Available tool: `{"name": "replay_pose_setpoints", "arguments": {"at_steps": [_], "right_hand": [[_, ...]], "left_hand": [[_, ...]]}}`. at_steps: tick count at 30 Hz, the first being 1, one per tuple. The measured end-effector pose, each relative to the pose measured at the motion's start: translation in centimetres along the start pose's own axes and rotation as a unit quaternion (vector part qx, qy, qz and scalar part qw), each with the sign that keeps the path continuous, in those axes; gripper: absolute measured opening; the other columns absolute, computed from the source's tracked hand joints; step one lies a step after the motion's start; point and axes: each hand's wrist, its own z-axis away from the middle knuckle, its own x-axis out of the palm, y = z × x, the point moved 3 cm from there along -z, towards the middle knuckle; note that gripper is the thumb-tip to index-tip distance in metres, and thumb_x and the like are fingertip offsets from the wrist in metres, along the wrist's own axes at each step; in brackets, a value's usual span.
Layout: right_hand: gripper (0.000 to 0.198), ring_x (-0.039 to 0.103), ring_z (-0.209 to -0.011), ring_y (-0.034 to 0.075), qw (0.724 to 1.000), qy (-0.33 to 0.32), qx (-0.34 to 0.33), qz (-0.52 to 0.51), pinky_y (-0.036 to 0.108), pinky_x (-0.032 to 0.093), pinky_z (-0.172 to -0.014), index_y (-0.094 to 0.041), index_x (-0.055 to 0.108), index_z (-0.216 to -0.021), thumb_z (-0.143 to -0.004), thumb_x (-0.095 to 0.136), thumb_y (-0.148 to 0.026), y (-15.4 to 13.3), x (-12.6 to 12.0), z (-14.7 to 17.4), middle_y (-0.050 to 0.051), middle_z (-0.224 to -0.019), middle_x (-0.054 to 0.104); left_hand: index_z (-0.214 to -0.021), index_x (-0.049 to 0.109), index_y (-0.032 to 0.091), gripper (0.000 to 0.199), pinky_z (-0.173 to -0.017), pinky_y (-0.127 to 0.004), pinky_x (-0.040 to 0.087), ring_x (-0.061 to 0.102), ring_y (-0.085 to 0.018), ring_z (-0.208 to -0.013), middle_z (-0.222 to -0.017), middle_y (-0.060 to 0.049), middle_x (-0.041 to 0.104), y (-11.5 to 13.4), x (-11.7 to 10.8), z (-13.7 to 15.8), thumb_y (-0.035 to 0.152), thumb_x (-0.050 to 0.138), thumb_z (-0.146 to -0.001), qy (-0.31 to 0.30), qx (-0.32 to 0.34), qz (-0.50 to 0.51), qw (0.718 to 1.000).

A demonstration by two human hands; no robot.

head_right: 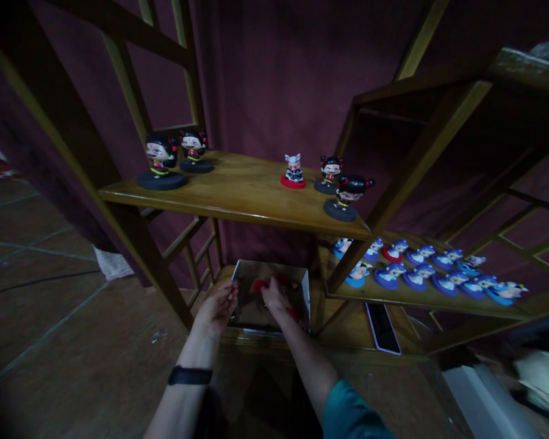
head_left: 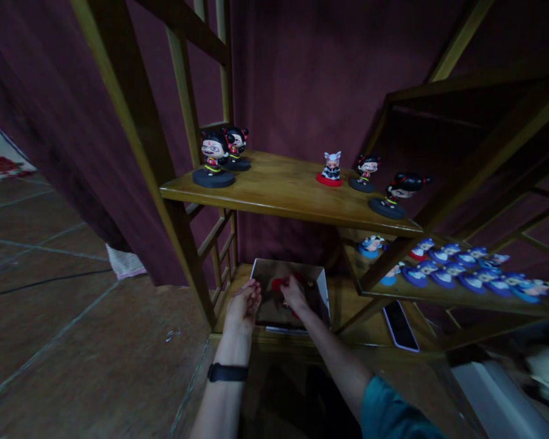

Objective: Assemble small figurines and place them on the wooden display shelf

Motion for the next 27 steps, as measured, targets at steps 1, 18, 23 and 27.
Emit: {"name": "replay_pose_setpoints", "arguments": {"at_steps": [1, 18, 23, 27], "right_hand": [[0.019, 0.060, -0.080, 0.016, 0.996, -0.010, 0.027, -0.082, 0.030, 0.045, -0.074, -0.021, 0.056, -0.091, -0.073, 0.052, -0.023, 0.1, -0.3, 0.5, 0.002, -0.088, 0.066], [0.029, 0.055, -0.097, 0.017, 0.979, -0.037, -0.061, 0.190, 0.028, 0.037, -0.086, -0.021, 0.063, -0.098, -0.083, 0.039, -0.016, -0.3, -3.9, -0.9, 0.007, -0.104, 0.063], [0.041, 0.044, -0.114, 0.020, 0.939, -0.085, -0.090, 0.320, 0.030, 0.033, -0.093, -0.017, 0.056, -0.115, -0.082, 0.034, -0.007, -0.2, -1.6, -1.7, 0.011, -0.114, 0.060], [0.041, 0.038, -0.121, 0.019, 0.937, -0.083, -0.053, 0.334, 0.031, 0.030, -0.096, -0.016, 0.053, -0.117, -0.083, 0.031, -0.007, -0.4, -1.0, -1.9, 0.011, -0.126, 0.051]], "left_hand": [[-0.084, 0.061, 0.015, 0.019, -0.059, -0.018, 0.045, 0.059, -0.007, -0.060, -0.071, -0.003, 0.063, -0.3, 0.0, -0.1, 0.004, 0.055, -0.070, 0.009, 0.002, -0.014, 1.000], [-0.071, 0.058, 0.012, 0.017, -0.053, -0.022, 0.048, 0.059, -0.010, -0.052, -0.060, -0.002, 0.061, -3.5, 0.5, -2.3, -0.003, 0.055, -0.063, 0.029, 0.055, -0.057, 0.996], [-0.073, 0.055, 0.013, 0.024, -0.055, -0.024, 0.049, 0.060, -0.011, -0.053, -0.061, -0.001, 0.061, -3.6, 0.4, -2.6, -0.007, 0.053, -0.061, 0.035, 0.059, -0.052, 0.996], [-0.072, 0.054, 0.014, 0.022, -0.055, -0.025, 0.049, 0.061, -0.013, -0.055, -0.061, -0.002, 0.062, -3.7, 0.7, -2.7, -0.005, 0.052, -0.062, 0.024, 0.050, -0.055, 0.997]]}}
